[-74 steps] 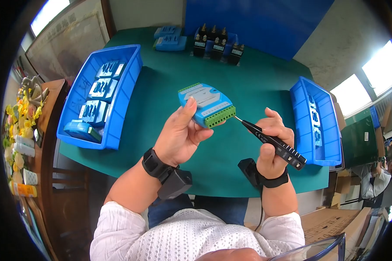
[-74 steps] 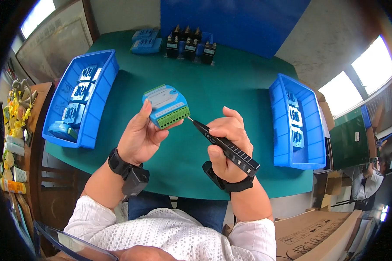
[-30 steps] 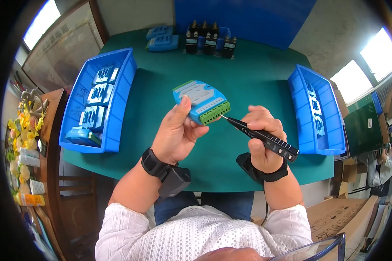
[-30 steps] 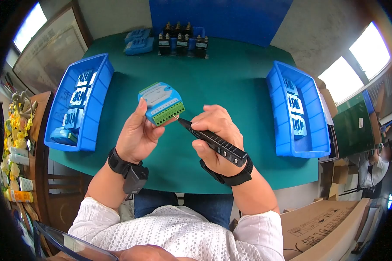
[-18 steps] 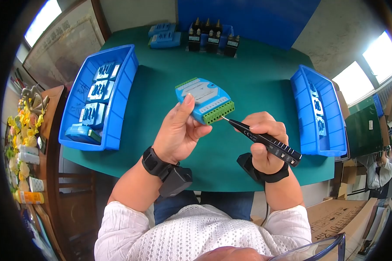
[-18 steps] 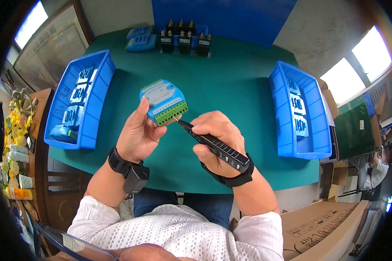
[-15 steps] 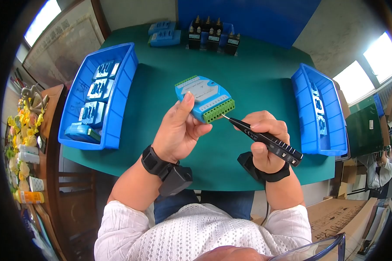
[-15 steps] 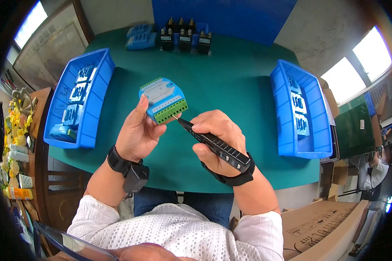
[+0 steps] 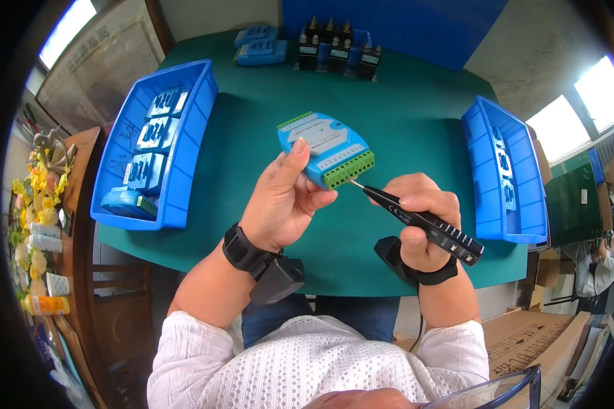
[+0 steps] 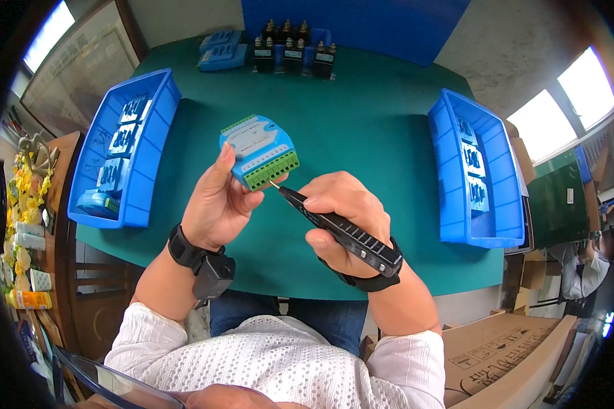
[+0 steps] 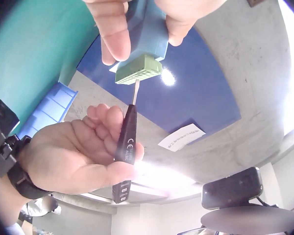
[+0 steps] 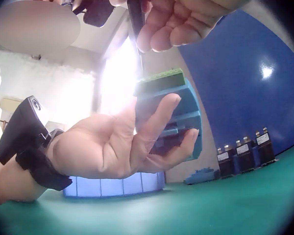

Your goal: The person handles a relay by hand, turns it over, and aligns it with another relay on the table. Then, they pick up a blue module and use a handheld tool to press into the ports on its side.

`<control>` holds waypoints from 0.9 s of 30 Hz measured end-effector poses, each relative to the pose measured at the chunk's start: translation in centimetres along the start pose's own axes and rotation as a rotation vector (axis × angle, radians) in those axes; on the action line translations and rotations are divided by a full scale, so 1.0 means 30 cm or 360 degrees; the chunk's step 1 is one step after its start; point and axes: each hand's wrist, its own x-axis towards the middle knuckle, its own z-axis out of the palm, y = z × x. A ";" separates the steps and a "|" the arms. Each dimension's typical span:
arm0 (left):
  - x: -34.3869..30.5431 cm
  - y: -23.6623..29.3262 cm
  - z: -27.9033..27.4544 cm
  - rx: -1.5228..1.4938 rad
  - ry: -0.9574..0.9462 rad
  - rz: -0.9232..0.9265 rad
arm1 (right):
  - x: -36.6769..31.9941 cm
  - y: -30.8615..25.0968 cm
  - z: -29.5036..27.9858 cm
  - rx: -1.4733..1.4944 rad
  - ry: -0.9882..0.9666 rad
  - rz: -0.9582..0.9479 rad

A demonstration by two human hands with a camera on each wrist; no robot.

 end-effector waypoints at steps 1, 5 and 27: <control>0.000 0.000 0.001 -0.0007 0.0003 0.0001 | 0.000 -0.003 0.000 0.0006 0.0012 -0.0012; 0.000 -0.001 -0.003 0.0000 0.0009 0.0000 | 0.000 -0.005 0.002 0.0038 0.0001 -0.0003; -0.003 0.000 0.000 0.0061 -0.0022 0.0015 | -0.003 -0.009 0.011 0.0057 -0.0060 -0.0020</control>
